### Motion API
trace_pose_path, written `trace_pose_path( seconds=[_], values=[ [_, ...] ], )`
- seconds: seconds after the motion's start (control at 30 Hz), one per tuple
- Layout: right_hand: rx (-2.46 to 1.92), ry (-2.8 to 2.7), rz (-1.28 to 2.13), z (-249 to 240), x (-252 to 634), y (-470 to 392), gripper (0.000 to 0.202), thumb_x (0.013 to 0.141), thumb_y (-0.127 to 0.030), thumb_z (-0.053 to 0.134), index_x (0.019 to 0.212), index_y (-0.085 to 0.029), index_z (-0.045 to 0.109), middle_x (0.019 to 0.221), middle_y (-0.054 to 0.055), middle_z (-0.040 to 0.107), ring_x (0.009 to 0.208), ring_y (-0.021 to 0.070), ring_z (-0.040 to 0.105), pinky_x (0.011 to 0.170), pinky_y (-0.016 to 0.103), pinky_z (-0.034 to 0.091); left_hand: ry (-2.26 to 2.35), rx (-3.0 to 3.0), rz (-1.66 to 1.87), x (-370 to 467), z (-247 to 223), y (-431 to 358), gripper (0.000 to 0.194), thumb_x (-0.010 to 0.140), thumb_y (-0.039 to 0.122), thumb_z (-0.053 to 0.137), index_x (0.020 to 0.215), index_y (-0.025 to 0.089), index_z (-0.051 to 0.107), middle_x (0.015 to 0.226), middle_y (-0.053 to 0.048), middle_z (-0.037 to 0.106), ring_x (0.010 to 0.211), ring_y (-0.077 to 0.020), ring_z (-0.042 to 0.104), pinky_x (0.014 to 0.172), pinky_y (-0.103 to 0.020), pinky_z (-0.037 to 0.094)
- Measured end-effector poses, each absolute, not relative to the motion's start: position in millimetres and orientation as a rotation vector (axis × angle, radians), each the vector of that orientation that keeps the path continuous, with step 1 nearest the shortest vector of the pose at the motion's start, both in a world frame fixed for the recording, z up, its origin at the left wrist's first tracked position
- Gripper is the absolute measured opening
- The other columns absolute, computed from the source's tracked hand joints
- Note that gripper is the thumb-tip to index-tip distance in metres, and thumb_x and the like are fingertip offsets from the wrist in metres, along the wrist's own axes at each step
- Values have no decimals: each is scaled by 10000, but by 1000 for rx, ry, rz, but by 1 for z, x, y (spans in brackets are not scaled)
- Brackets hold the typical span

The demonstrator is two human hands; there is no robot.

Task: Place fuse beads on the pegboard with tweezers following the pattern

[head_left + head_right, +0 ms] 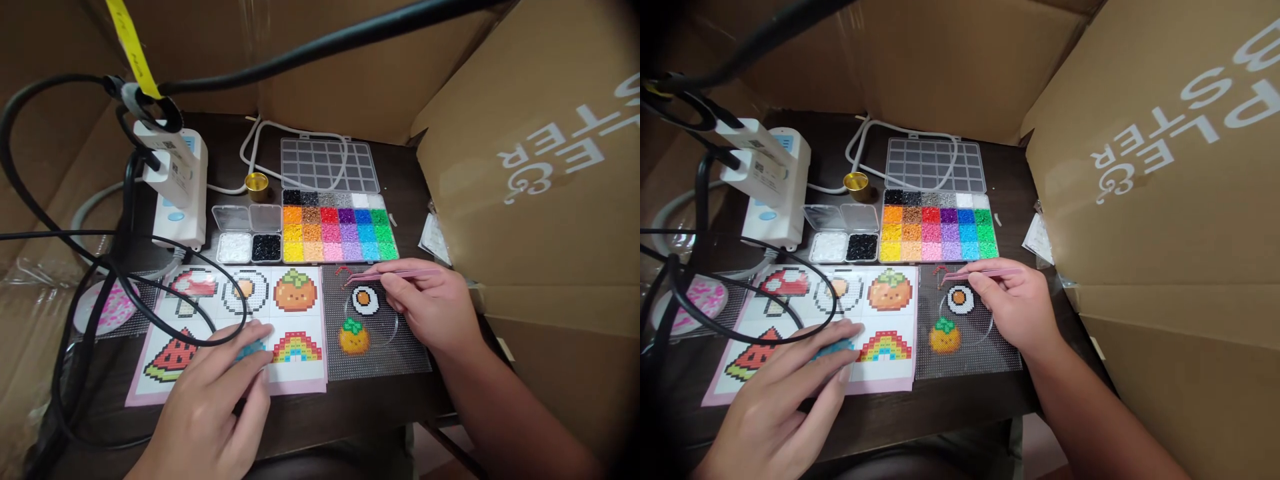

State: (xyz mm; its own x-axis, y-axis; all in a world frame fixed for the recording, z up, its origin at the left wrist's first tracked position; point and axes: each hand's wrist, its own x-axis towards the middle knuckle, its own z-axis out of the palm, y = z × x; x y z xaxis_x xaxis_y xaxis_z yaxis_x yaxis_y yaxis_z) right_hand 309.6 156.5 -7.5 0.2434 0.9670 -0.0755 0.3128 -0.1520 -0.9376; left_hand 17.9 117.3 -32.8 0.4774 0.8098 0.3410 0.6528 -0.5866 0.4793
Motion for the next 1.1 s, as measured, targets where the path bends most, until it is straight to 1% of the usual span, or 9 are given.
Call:
trace_pose_path(
  seconds=[0.13, 0.37, 0.83, 0.93, 1.0, 1.1],
  values=[
    [-1657, -1262, 917, -6, 308, 155, 122, 814, -266, 675, 799, -219, 786, 782, 50, 781, 730, 214, 734, 614, 307, 597, 1263, 2419, 775, 18, -33, 116, 238, 890, 137, 556, 1071, 238, 675, 1232, -53, 710, 1138, -220, 680, 1004, -385, 550],
    [-1635, -1266, 910, -7, 304, 155, 95, 798, -278, 707, 769, -234, 786, 831, 50, 799, 795, 225, 760, 740, 324, 627, 1263, 2412, 787, 19, -33, 117, 228, 888, 136, 556, 1056, 229, 679, 1228, -56, 704, 1140, -216, 671, 1005, -379, 542],
    [-1630, -1259, 948, -4, 305, 155, 96, 800, -259, 699, 754, -234, 779, 808, 46, 795, 769, 211, 754, 720, 312, 620, 1234, 2417, 762, 19, -32, 117, 242, 905, 110, 545, 1087, 230, 650, 1248, -50, 688, 1189, -188, 634, 1057, -362, 480],
    [-1647, -1266, 950, -3, 304, 156, 102, 801, -268, 699, 748, -224, 775, 798, 55, 793, 747, 214, 748, 682, 311, 616, 1228, 2421, 756, 18, -33, 117, 245, 908, 109, 541, 1094, 225, 650, 1259, -52, 680, 1198, -182, 623, 1059, -352, 468],
    [-1669, -1279, 939, -3, 305, 156, 116, 806, -268, 689, 755, -211, 777, 789, 63, 791, 701, 205, 732, 616, 297, 599, 1223, 2421, 762, 18, -34, 116, 243, 910, 109, 542, 1097, 223, 648, 1267, -52, 674, 1208, -175, 612, 1064, -341, 456],
    [-1664, -1291, 895, -4, 307, 156, 128, 811, -254, 683, 763, -195, 786, 746, 60, 775, 569, 156, 663, 486, 251, 520, 1221, 2412, 770, 17, -35, 115, 246, 913, 110, 544, 1106, 222, 646, 1278, -50, 664, 1224, -168, 598, 1079, -330, 439]
  ],
)
